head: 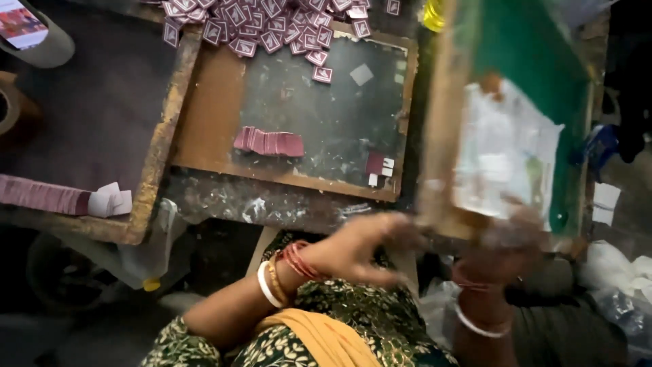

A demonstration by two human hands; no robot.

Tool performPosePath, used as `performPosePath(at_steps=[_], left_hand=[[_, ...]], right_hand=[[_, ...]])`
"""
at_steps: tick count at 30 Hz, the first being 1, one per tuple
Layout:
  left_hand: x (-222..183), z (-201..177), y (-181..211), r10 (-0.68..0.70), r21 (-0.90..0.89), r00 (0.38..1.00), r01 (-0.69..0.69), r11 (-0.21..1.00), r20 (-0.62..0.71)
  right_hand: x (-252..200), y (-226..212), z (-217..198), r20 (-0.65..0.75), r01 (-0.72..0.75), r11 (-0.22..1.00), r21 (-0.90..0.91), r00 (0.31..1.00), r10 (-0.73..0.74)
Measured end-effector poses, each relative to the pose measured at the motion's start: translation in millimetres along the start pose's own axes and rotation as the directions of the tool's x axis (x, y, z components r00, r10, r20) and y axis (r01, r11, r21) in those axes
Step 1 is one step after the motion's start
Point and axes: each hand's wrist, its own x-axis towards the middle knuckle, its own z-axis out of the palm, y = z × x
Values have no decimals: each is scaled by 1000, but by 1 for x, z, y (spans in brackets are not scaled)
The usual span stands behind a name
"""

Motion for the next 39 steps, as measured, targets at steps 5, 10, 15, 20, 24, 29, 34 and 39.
performPosePath(at_steps=[5, 10, 15, 20, 24, 29, 34, 39], left_hand=[[-19, 27, -28, -11, -183, 958, 66, 981, 285], [-35, 10, -80, -340, -556, 939, 254, 791, -56], [-43, -19, -94, -541, 345, 803, 596, 725, -252], [-58, -24, -131, -549, 723, 782, 558, 408, -294], [-52, -29, -128, -544, 765, 794, 521, 379, -272], [-57, -25, -130, -548, 751, 785, 541, 379, -289], [-50, -30, -125, -512, 667, 780, 598, 444, -359], [-27, -34, -53, -457, 333, 864, 503, 798, -209]], right_hand=[[-2, 32, -21, -297, -22, 966, -258, 953, -57], [-12, -3, 25, 131, -36, 996, 86, 991, 25], [17, -15, 72, 426, -59, 991, 122, 905, 1], [52, 4, 118, 674, -116, 991, 69, 737, 40], [47, 20, 149, 804, -46, 999, -14, 593, 39], [-15, 3, 124, 679, 135, 989, 63, 720, -142], [-45, -13, 86, 666, 16, 999, 47, 744, -43], [-19, -23, 55, 444, 41, 998, 55, 894, -61]])
